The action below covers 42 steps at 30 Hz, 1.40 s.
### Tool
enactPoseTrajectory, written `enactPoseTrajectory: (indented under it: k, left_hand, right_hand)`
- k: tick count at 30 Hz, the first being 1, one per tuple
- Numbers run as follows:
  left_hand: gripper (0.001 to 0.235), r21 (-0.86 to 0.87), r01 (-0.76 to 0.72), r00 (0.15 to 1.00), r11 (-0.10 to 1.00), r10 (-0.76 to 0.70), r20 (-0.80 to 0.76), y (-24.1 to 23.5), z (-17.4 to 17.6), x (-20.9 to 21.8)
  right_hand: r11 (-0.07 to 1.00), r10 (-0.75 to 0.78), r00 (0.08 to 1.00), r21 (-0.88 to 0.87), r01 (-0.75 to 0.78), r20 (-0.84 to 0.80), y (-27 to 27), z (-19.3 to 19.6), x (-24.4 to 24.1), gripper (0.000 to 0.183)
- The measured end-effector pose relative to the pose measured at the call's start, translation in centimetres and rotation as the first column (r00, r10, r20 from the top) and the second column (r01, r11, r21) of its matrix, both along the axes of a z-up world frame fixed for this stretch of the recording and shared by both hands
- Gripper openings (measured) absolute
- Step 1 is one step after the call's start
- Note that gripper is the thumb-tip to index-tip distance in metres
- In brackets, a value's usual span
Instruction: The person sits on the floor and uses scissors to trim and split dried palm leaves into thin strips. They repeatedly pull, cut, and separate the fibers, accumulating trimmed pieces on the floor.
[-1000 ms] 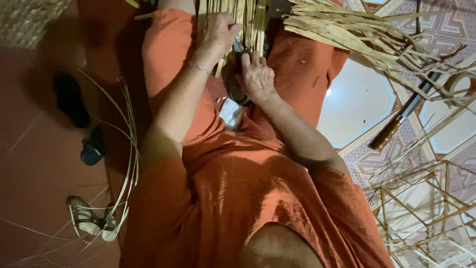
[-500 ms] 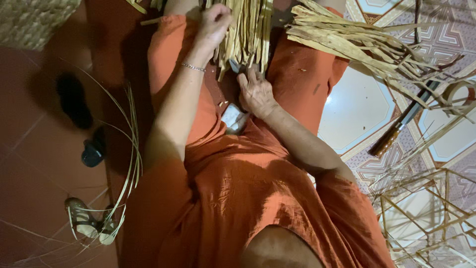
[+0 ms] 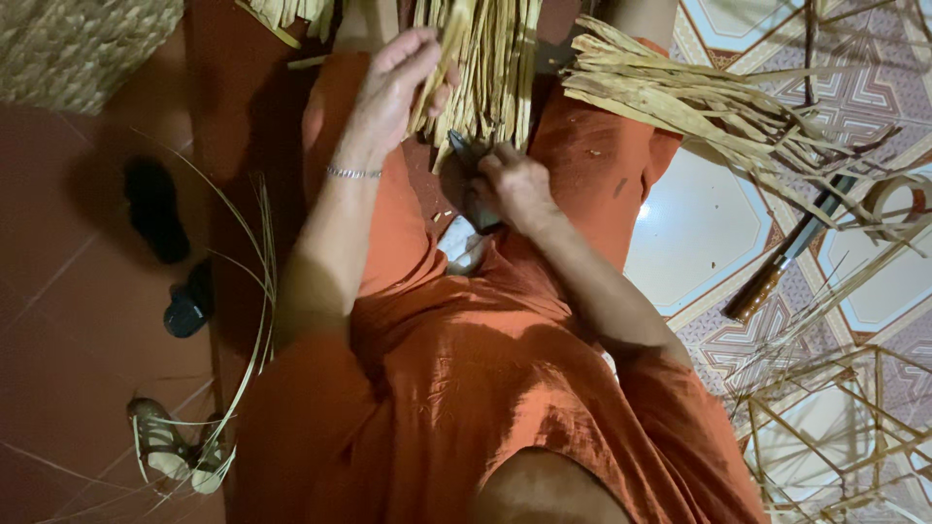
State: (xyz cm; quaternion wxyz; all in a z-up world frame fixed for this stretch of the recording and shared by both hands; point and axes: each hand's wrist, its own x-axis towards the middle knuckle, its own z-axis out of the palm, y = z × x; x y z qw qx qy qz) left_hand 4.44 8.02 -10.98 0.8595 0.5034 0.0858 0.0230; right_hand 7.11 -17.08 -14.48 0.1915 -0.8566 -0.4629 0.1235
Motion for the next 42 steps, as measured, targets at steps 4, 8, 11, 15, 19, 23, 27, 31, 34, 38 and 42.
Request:
enactPoseTrajectory:
  k: [4,8,11,15,19,23,27,31,34,38,42]
  left_hand:
    - [0.019,0.178,0.037,0.999,0.983,-0.04,0.013,-0.7,2.3,-2.0]
    - [0.013,0.58,0.036,0.979,0.814,-0.144,0.142,-1.5,5.4,-3.7]
    - [0.009,0.719,-0.034,0.951,0.694,-0.2,0.237,-2.4,8.2,-5.0]
    - [0.013,0.838,-0.196,0.902,0.509,-0.242,0.358,-2.5,12.2,-7.2]
    - [0.017,0.911,-0.253,0.92,0.326,-0.211,0.331,-1.9,15.4,-9.2]
    - [0.015,0.918,-0.306,0.912,0.254,-0.197,0.359,-1.0,16.4,-10.4]
    - [0.017,0.885,-0.325,0.906,0.333,-0.158,0.393,-0.1,15.8,-10.8]
    - [0.019,0.925,-0.355,0.919,0.134,-0.13,0.372,0.1,14.8,-10.5]
    - [0.031,0.891,-0.455,0.867,0.011,-0.226,0.445,-1.1,14.3,-10.0]
    - [0.029,0.889,-0.454,0.847,0.061,-0.281,0.452,-3.9,14.0,-9.4]
    - [0.018,0.832,-0.551,0.812,-0.066,-0.273,0.516,-4.3,14.5,-9.4]
  right_hand:
    - [0.877,-0.057,0.981,0.479,-0.04,0.187,-1.5,8.9,2.3,0.039]
    - [0.868,-0.108,0.871,0.472,-0.152,0.48,-2.5,17.7,3.2,0.046]
    - [0.969,0.033,0.738,0.161,-0.19,0.674,-2.3,20.5,4.3,0.059]
    - [0.993,0.113,0.451,-0.082,-0.088,0.885,-2.7,20.6,5.7,0.071]
    - [0.995,0.044,0.534,0.008,-0.095,0.844,-3.9,20.5,6.5,0.056]
    - [0.979,0.032,0.863,0.157,-0.128,0.505,-5.4,21.1,5.5,0.031]
    - [0.963,0.082,0.962,0.23,-0.144,0.26,-5.2,20.6,4.3,0.025]
    - [0.954,0.048,0.991,0.299,-0.01,-0.122,-6.9,20.4,1.2,0.022]
    - [0.947,-0.004,0.972,0.31,0.08,-0.237,-7.3,20.0,0.3,0.013]
    - [0.925,-0.068,0.964,0.346,0.158,-0.258,-7.3,19.6,-0.1,0.01]
    - [0.926,0.02,0.967,0.369,0.078,-0.256,-7.4,19.1,-0.5,0.012]
